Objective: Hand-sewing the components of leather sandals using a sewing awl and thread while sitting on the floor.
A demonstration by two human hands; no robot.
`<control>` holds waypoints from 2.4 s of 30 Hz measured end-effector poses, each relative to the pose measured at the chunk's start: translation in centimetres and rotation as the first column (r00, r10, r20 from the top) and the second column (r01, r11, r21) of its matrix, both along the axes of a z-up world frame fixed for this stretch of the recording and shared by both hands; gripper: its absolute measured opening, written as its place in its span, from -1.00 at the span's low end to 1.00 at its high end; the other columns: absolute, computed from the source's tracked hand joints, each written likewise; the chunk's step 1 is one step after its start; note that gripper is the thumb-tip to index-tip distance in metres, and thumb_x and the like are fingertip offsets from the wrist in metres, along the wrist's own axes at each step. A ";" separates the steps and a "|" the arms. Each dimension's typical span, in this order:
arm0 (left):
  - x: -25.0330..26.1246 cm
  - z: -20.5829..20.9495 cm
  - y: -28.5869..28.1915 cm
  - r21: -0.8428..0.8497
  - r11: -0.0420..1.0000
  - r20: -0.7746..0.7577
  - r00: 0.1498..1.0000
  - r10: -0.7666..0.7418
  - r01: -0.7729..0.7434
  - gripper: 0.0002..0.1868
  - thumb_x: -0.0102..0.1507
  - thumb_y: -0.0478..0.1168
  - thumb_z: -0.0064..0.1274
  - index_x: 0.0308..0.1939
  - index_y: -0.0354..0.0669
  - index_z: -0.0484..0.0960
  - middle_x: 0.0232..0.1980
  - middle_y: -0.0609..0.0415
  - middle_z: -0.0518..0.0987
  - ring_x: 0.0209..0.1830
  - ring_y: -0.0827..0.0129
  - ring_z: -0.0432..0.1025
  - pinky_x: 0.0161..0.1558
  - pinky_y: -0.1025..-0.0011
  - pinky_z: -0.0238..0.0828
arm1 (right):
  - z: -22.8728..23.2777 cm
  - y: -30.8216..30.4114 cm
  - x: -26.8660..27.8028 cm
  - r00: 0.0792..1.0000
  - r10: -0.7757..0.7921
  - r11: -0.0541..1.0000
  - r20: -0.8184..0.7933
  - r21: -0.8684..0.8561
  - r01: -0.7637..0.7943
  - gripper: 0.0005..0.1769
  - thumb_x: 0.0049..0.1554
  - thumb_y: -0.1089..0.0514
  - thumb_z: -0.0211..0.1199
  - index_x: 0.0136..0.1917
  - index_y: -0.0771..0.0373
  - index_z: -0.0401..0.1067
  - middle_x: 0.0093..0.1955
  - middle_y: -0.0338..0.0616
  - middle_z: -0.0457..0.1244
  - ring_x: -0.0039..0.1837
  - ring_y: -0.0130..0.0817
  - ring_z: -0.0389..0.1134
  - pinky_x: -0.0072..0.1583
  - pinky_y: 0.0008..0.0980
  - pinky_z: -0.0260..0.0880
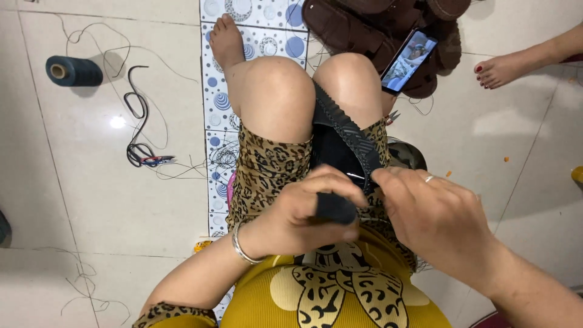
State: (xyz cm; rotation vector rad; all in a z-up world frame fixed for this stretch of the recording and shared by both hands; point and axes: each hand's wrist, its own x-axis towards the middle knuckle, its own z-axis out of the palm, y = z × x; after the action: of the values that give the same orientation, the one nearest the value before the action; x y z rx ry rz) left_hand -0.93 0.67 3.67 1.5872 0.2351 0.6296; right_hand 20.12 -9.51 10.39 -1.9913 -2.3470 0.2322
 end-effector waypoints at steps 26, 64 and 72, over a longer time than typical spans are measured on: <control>0.8 -1.4 0.0 -0.287 0.946 -0.346 0.937 0.042 -0.148 -0.81 0.39 -0.33 0.06 0.05 0.02 0.51 -0.47 0.42 0.21 -0.54 0.64 0.11 -0.43 0.65 0.09 | -2.0 -3.1 -0.1 0.042 -0.525 0.848 -0.850 -0.519 0.105 -0.61 0.30 0.05 0.09 -0.36 0.14 0.35 -0.08 -0.20 0.23 -0.10 -0.41 0.25 0.12 -0.29 0.26; -10.5 -0.2 8.0 -0.070 0.550 -0.658 0.453 0.601 -0.832 -0.78 0.30 -0.34 -0.06 -0.11 -0.10 0.70 -0.56 0.27 0.33 -0.57 0.59 0.13 -0.48 0.59 0.08 | -13.4 -10.7 16.7 0.545 -0.654 0.371 -0.524 0.406 0.835 -0.84 0.37 0.51 -0.02 0.09 0.38 0.34 0.02 0.04 0.24 0.05 -0.10 0.23 0.18 -0.20 0.24; -10.6 -2.5 6.5 0.621 0.577 -0.329 0.491 0.807 -0.531 -0.72 0.41 -0.41 0.00 0.21 -0.32 0.53 0.13 -0.16 0.53 0.13 0.04 0.44 0.24 0.19 0.37 | -10.2 -8.8 11.9 -0.051 -0.785 0.091 -0.618 -0.196 0.976 -0.74 0.38 0.19 0.05 0.31 -0.07 0.33 -0.10 -0.35 0.23 -0.35 -0.57 0.14 -0.44 -0.49 0.06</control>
State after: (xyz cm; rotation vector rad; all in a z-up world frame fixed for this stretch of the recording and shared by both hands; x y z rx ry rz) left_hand -11.49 7.17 1.15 2.1111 1.3763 0.8252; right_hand 31.98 -18.33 0.21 -2.2845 -0.2282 0.2856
